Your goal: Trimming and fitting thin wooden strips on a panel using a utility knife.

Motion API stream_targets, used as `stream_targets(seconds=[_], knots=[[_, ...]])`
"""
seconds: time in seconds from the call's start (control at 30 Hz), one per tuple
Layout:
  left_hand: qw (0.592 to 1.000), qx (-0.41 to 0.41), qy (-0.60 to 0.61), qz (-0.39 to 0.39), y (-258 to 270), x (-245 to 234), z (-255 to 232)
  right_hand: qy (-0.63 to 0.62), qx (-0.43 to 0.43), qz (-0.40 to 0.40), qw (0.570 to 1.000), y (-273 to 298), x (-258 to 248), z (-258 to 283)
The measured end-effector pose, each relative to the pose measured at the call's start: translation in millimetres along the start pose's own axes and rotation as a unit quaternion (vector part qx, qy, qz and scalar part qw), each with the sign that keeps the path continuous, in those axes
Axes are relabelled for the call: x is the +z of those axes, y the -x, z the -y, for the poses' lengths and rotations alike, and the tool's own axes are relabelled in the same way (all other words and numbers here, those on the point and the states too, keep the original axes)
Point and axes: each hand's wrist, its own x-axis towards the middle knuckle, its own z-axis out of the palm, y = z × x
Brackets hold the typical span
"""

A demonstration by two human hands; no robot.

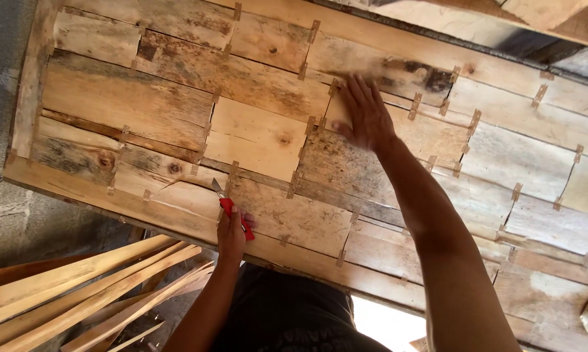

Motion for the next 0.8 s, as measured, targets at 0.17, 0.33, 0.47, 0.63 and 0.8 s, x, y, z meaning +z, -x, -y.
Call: stream_targets(seconds=[0.17, 0.33, 0.47, 0.63, 0.8], knots=[[1.000, -0.002, -0.008, 0.009, -3.1, -0.6, 2.3, 0.001, 0.030, 0.048, 0.998, -45.4, 5.4, 17.1], [1.000, 0.008, 0.015, 0.020, -5.1, -4.9, 8.8, 0.015, 0.094, 0.018, 0.995, -23.3, 18.8, 45.7], [0.999, 0.010, 0.016, 0.029, -4.2, -6.6, 7.7, 0.020, 0.231, 0.029, 0.972, 16.0, 20.4, 71.0], [0.999, 0.000, 0.005, 0.034, -2.6, -5.8, 2.6, 0.005, 0.294, 0.062, 0.954, 15.8, 18.2, 73.0], [0.999, 0.008, 0.015, 0.042, -8.8, -7.6, 8.5, -0.047, 0.224, -0.014, 0.973, -30.3, 9.4, 55.3]])
